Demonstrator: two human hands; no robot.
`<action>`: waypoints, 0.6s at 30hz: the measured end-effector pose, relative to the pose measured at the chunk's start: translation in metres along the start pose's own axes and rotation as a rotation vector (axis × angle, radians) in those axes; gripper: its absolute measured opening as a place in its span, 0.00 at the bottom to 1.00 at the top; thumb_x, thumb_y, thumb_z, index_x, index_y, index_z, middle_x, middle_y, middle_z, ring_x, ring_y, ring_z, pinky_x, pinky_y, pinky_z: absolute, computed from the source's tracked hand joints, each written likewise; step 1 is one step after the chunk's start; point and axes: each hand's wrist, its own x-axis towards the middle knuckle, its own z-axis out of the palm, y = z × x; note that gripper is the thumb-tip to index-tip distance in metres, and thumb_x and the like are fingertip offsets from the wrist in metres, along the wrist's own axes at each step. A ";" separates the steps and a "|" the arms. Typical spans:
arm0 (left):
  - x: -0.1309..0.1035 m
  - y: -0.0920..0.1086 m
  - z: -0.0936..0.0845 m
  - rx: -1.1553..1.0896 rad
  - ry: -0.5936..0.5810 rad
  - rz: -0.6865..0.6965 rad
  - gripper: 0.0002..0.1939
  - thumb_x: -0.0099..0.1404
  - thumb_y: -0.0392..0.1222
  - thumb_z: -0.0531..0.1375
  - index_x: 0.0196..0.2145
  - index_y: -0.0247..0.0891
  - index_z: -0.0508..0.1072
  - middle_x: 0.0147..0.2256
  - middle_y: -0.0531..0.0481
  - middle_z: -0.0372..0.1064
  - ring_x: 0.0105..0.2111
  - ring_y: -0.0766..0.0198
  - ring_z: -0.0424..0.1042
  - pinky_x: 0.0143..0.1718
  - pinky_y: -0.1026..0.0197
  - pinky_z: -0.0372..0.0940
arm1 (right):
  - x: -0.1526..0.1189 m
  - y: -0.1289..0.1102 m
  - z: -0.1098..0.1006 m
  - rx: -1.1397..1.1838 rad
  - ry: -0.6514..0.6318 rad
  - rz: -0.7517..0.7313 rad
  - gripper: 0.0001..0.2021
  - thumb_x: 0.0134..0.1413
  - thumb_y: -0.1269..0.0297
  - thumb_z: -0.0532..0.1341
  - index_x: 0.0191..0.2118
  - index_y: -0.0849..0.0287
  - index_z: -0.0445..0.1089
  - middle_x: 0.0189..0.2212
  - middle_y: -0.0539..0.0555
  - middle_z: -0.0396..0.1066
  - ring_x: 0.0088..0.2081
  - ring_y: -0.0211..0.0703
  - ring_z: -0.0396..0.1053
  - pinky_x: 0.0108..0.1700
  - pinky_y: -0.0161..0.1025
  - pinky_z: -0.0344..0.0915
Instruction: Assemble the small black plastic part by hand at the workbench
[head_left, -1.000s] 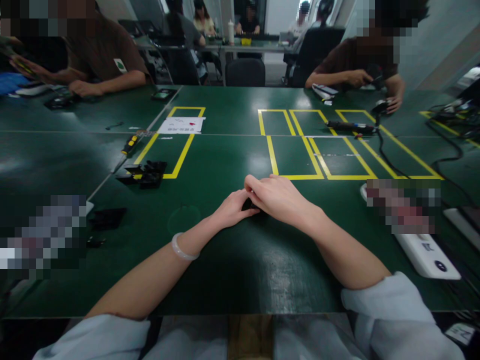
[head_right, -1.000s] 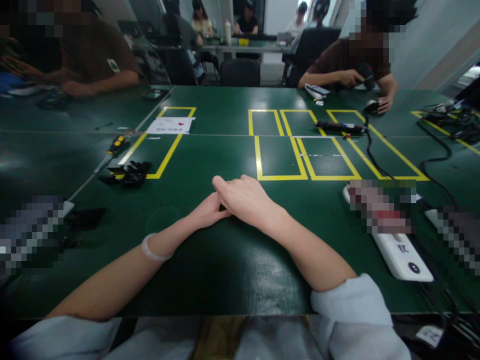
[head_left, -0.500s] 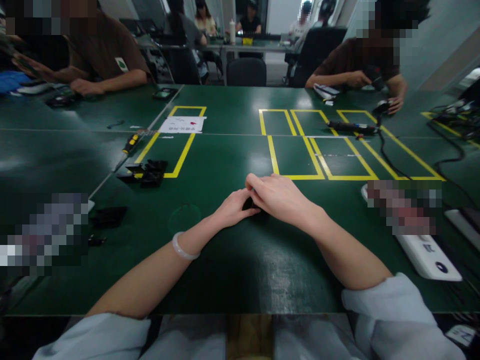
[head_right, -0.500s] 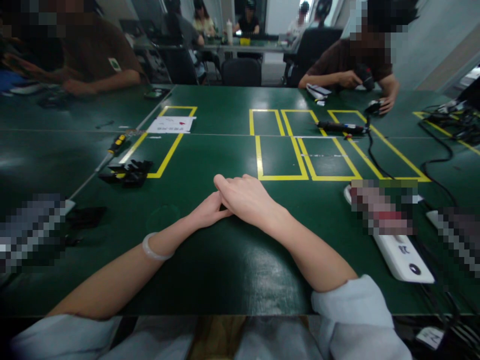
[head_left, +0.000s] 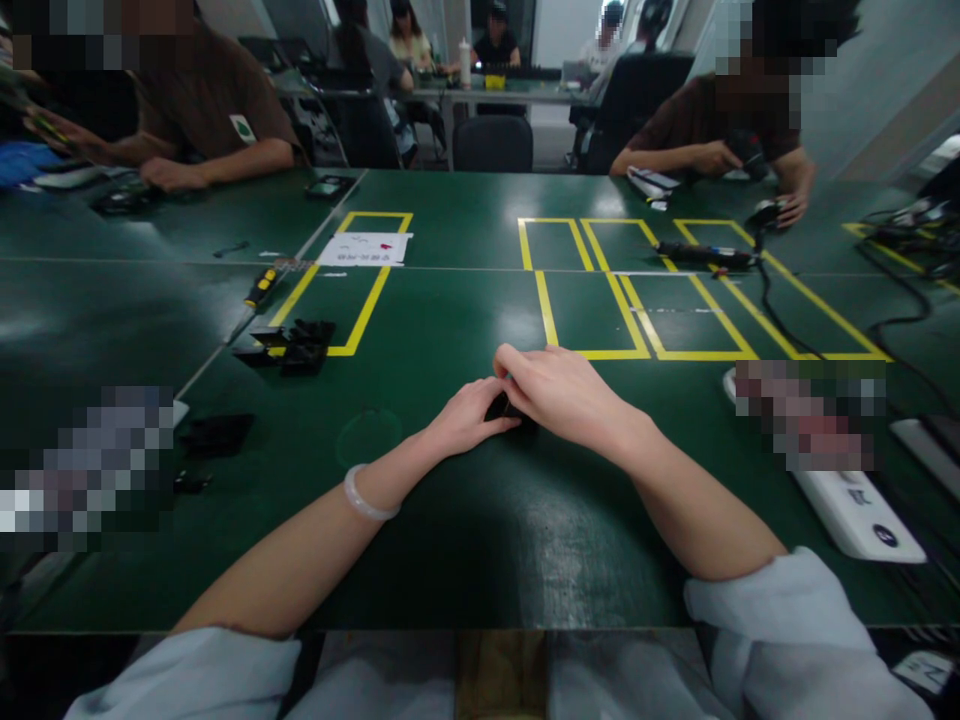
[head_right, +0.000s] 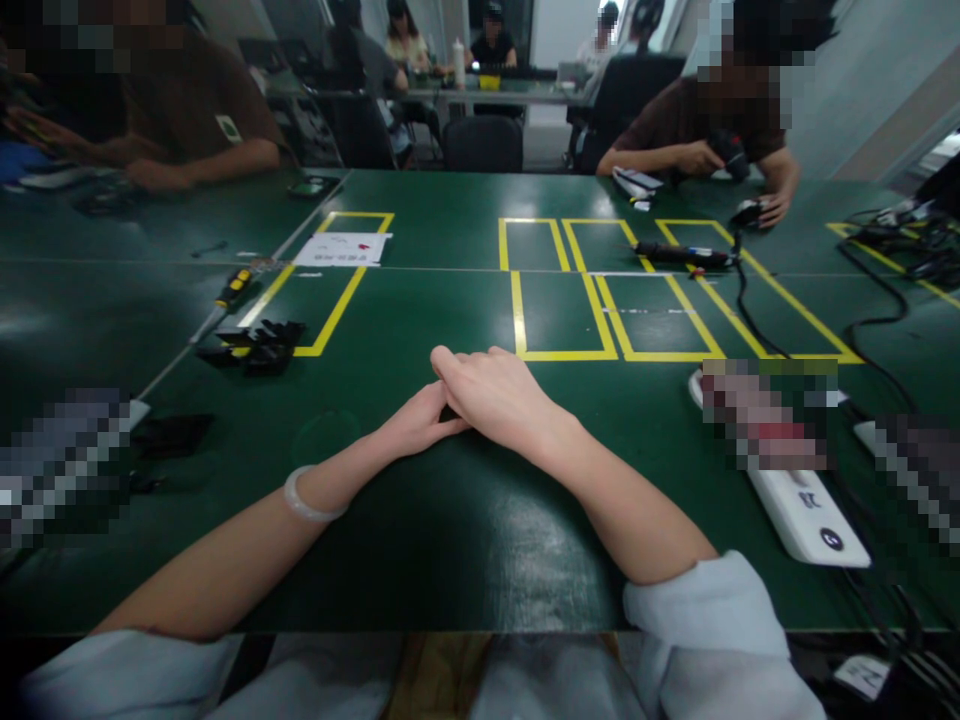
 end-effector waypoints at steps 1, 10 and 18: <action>0.000 0.000 0.000 0.003 0.003 0.002 0.20 0.68 0.54 0.62 0.49 0.37 0.70 0.50 0.40 0.73 0.50 0.45 0.73 0.53 0.45 0.68 | 0.000 0.000 -0.001 0.011 0.005 -0.003 0.09 0.69 0.67 0.51 0.48 0.60 0.66 0.36 0.54 0.78 0.34 0.44 0.75 0.33 0.39 0.50; -0.001 0.000 0.001 -0.010 -0.013 -0.016 0.16 0.68 0.54 0.62 0.43 0.39 0.73 0.46 0.44 0.75 0.48 0.47 0.74 0.51 0.47 0.69 | 0.002 0.000 -0.001 -0.044 -0.038 0.019 0.13 0.73 0.58 0.50 0.44 0.59 0.68 0.31 0.56 0.79 0.33 0.47 0.75 0.39 0.41 0.53; 0.000 0.001 -0.001 0.011 -0.007 -0.038 0.16 0.67 0.54 0.63 0.44 0.39 0.73 0.44 0.43 0.75 0.46 0.46 0.74 0.49 0.47 0.69 | 0.002 0.001 0.000 0.017 -0.010 0.012 0.09 0.72 0.62 0.52 0.46 0.59 0.67 0.35 0.54 0.79 0.35 0.45 0.76 0.37 0.39 0.52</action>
